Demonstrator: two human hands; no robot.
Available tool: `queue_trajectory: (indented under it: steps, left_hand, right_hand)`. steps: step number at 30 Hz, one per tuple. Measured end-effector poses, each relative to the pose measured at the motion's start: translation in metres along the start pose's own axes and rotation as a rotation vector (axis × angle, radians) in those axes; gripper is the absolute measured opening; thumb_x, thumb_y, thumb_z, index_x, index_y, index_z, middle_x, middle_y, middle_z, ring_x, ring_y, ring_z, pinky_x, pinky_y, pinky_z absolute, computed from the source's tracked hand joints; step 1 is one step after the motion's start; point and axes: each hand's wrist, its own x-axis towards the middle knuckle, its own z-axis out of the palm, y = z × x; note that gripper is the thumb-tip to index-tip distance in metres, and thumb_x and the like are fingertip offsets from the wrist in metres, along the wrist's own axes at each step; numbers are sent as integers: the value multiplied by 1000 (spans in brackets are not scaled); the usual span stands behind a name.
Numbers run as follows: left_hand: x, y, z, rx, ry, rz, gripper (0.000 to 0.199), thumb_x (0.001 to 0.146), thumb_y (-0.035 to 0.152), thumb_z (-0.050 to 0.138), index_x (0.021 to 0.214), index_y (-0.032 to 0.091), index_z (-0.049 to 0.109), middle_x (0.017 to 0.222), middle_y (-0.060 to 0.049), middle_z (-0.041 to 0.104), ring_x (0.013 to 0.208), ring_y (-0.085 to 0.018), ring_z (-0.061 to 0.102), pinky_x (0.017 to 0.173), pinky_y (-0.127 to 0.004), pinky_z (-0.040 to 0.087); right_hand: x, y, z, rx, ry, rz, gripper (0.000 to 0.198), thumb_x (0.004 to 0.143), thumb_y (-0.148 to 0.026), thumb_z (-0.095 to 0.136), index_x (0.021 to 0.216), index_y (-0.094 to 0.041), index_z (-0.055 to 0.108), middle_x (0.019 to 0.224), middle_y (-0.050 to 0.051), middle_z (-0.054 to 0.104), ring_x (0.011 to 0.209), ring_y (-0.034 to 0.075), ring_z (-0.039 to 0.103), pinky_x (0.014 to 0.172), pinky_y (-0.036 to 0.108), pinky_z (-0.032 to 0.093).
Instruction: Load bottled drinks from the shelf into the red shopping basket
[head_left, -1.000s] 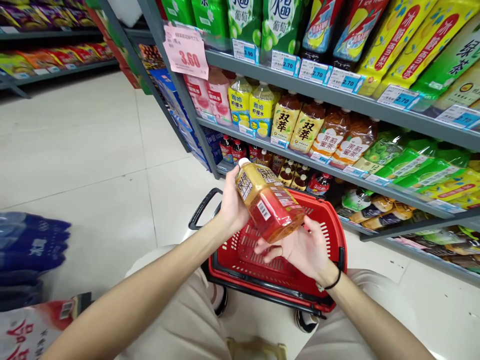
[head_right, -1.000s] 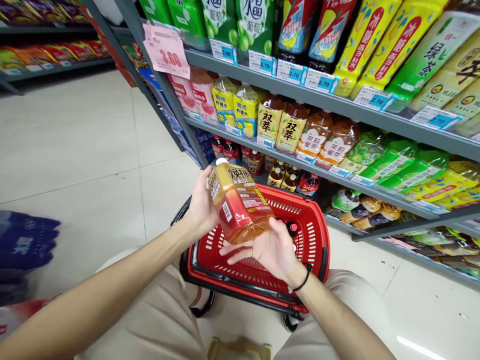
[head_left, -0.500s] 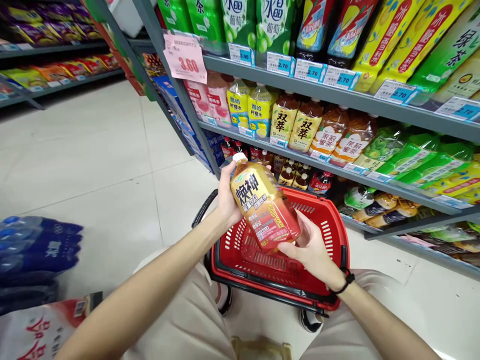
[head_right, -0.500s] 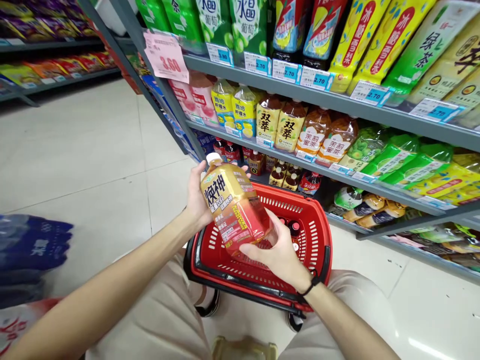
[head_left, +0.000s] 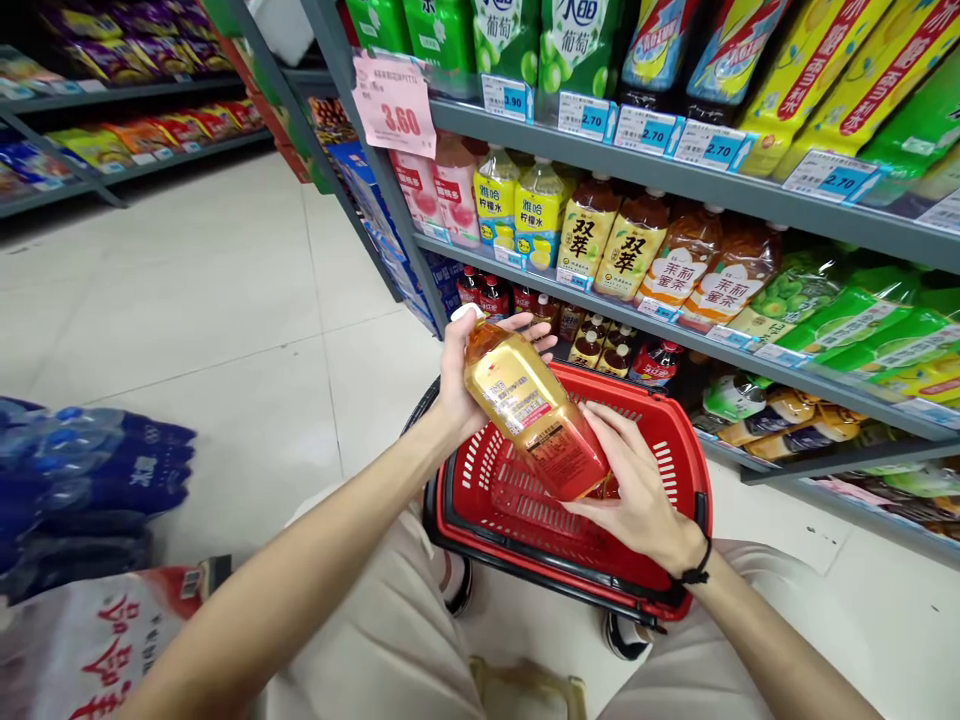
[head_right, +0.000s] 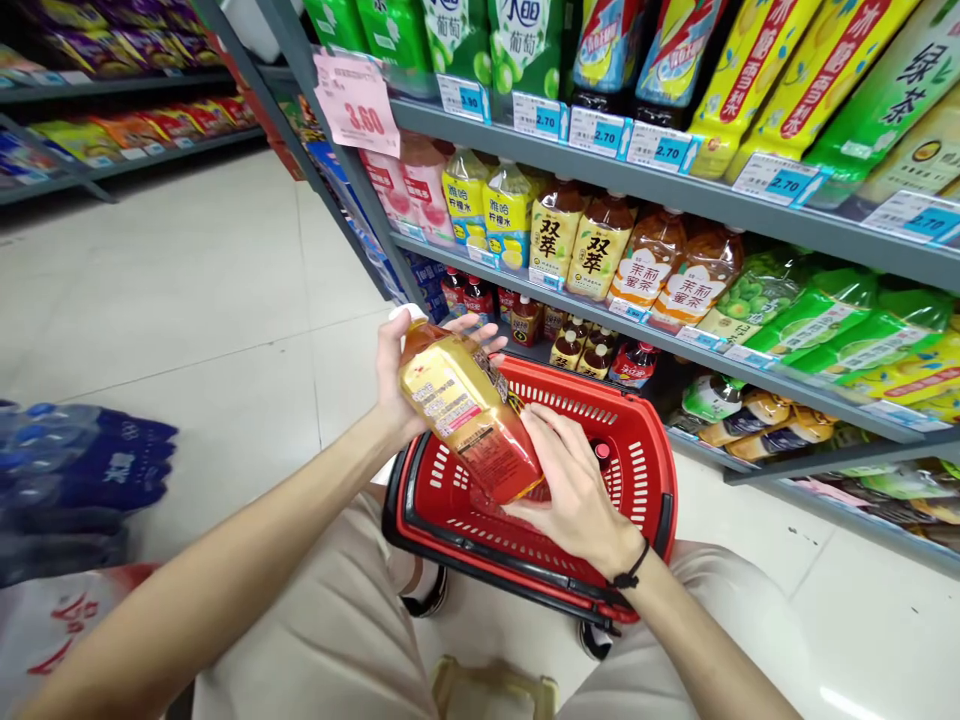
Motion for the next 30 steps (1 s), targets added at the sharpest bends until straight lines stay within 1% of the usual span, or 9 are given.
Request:
queue_trajectory:
  steps: [3, 7, 11, 14, 17, 20, 23, 26, 30]
  left_hand:
    - [-1, 1, 0, 33, -12, 18, 65, 85, 73, 70, 109, 14, 78, 120, -14, 80, 128, -35, 71, 115, -48, 54]
    - [-2, 2, -2, 105, 21, 47, 49, 84, 59, 74, 105, 15, 77, 119, -12, 80, 126, -35, 72, 115, -51, 53]
    - [-2, 3, -5, 114, 67, 13, 39, 85, 51, 74, 103, 17, 76, 120, -11, 80, 125, -34, 72, 113, -52, 55]
    - [-3, 3, -4, 85, 57, 1, 38, 87, 50, 73, 104, 16, 76, 125, -12, 79, 127, -33, 71, 113, -50, 55]
    - [-3, 2, -1, 38, 34, -23, 35, 89, 47, 71, 107, 17, 76, 130, -11, 77, 129, -33, 70, 114, -50, 54]
    - [-4, 1, 2, 5, 34, -47, 34, 90, 46, 71, 109, 18, 75, 132, -11, 76, 130, -33, 70, 115, -51, 53]
    - [-4, -1, 2, -9, 46, -57, 33, 91, 47, 70, 107, 18, 74, 133, -11, 76, 131, -33, 69, 117, -52, 51]
    - [-4, -4, 0, -16, 35, -78, 35, 92, 49, 69, 108, 19, 74, 132, -11, 76, 130, -34, 70, 117, -54, 51]
    - [-3, -6, -5, 26, 20, -111, 42, 94, 56, 69, 114, 20, 76, 130, -11, 77, 129, -35, 70, 115, -56, 53]
  right_hand:
    - [0, -2, 2, 31, 31, 39, 95, 91, -33, 87, 169, -17, 36, 155, 22, 57, 148, 32, 53, 123, 51, 50]
    - [-3, -8, 5, 184, 112, 253, 103, 77, -38, 98, 164, -22, 45, 149, 15, 65, 134, 30, 68, 119, 44, 55]
    - [-8, -8, 6, 506, 60, 502, 97, 72, -36, 100, 158, -27, 54, 151, 10, 66, 135, 29, 68, 120, 43, 55]
    - [-8, -7, 8, 797, 104, 655, 90, 70, -34, 102, 150, -27, 60, 149, 9, 68, 131, 28, 71, 113, 41, 60]
    - [-4, -7, 11, 1003, 212, 776, 80, 66, -46, 103, 135, -24, 69, 138, 11, 74, 123, 30, 74, 105, 43, 65]
    - [0, -9, 14, 1150, 272, 892, 74, 63, -58, 101, 123, -23, 73, 133, 12, 76, 122, 33, 74, 107, 49, 63]
    - [-1, -11, 17, 1289, 263, 959, 66, 69, -63, 96, 117, -24, 73, 121, 11, 80, 117, 32, 76, 106, 51, 62]
    - [-2, -12, 17, 1316, 242, 970, 62, 74, -70, 90, 109, -23, 72, 110, 9, 82, 110, 31, 78, 102, 49, 64]
    - [2, -13, 8, 1226, 81, 927, 79, 76, -93, 70, 110, -21, 72, 100, 13, 81, 103, 33, 80, 85, 46, 68]
